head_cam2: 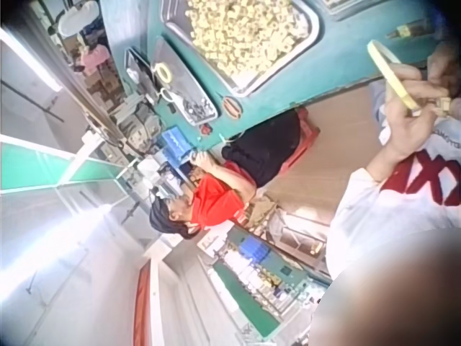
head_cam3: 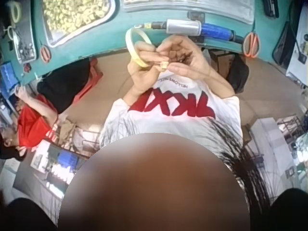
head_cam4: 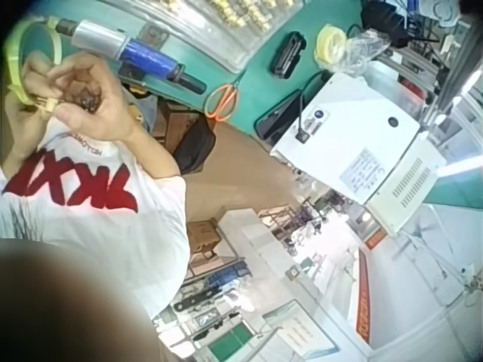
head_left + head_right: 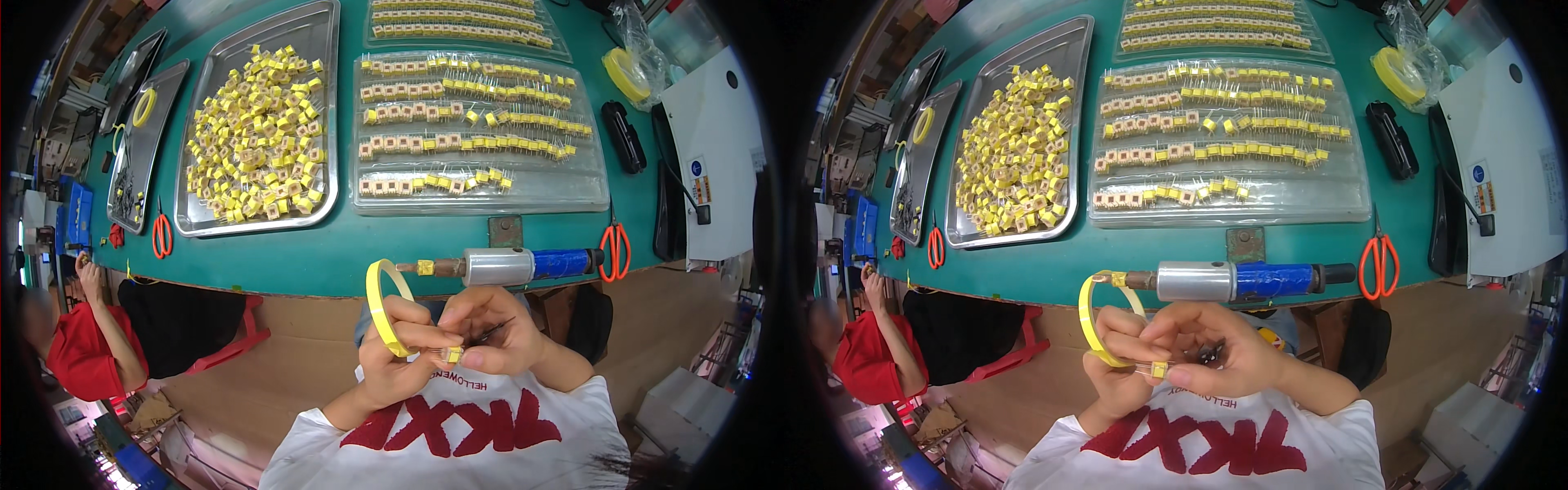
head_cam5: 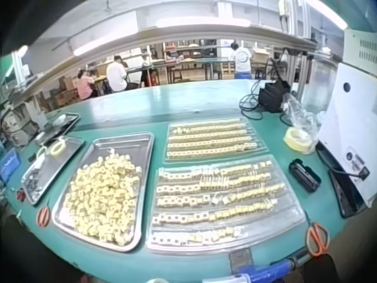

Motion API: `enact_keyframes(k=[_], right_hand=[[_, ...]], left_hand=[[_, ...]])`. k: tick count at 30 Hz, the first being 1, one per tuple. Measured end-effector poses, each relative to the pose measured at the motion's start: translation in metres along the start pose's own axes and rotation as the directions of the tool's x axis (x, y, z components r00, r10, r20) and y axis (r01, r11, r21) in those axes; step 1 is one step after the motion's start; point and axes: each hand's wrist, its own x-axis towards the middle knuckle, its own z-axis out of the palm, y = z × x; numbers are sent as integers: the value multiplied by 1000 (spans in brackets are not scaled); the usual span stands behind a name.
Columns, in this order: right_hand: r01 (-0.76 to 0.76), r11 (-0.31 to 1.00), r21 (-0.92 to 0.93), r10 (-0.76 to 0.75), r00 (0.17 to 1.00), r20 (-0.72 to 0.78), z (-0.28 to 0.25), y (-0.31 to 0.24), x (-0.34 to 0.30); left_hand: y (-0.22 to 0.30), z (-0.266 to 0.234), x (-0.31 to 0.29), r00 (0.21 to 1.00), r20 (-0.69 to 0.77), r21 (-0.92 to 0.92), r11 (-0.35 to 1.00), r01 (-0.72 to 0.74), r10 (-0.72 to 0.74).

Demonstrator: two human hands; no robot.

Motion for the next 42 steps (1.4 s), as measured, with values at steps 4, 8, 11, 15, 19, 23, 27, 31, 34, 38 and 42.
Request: enact_keyframes(k=[4,8,11,15,19,23,27,31,34,38,42], right_hand=[[-3,1000,-5,3,1000,7,-1,0,0],[-3,1000,-2,3,1000,3,-2,1,-2],[10,1000,27,-10,1000,4,-1,2,-1],[9,1000,-17,-10,1000,-20,2,1,-3],[-1,996,-85,-5,998,-68,5,1,-6],[15,992,-128,-28,995,-95,10,-2,-4],[26,988,-155,-37,997,-71,11,-5,-2],[-38,969,-243,14,995,-100,11,-11,-3],[-44,958,-283,16,995,-101,11,-12,-3],[1,900,-436,-51,993,-102,12,-20,-1],[300,665,-684,-268,951,156,-1,-15,6]], left_hand=[[-1,0,-1,1000,3,10,1000,-14,14],[3,0,0,1000,0,47,999,-13,13],[3,-2,1,998,9,122,990,-69,69],[4,-1,1,995,9,124,987,-100,99],[4,0,2,991,3,163,978,-130,132],[3,-2,2,983,54,216,959,-186,178],[2,-1,1,982,-22,260,949,-176,188],[3,-1,2,975,-17,303,931,-205,221],[4,-3,5,970,-1,352,908,-226,242],[9,-1,5,997,1,147,986,-80,81],[7,-6,2,983,43,-202,962,183,-178]])
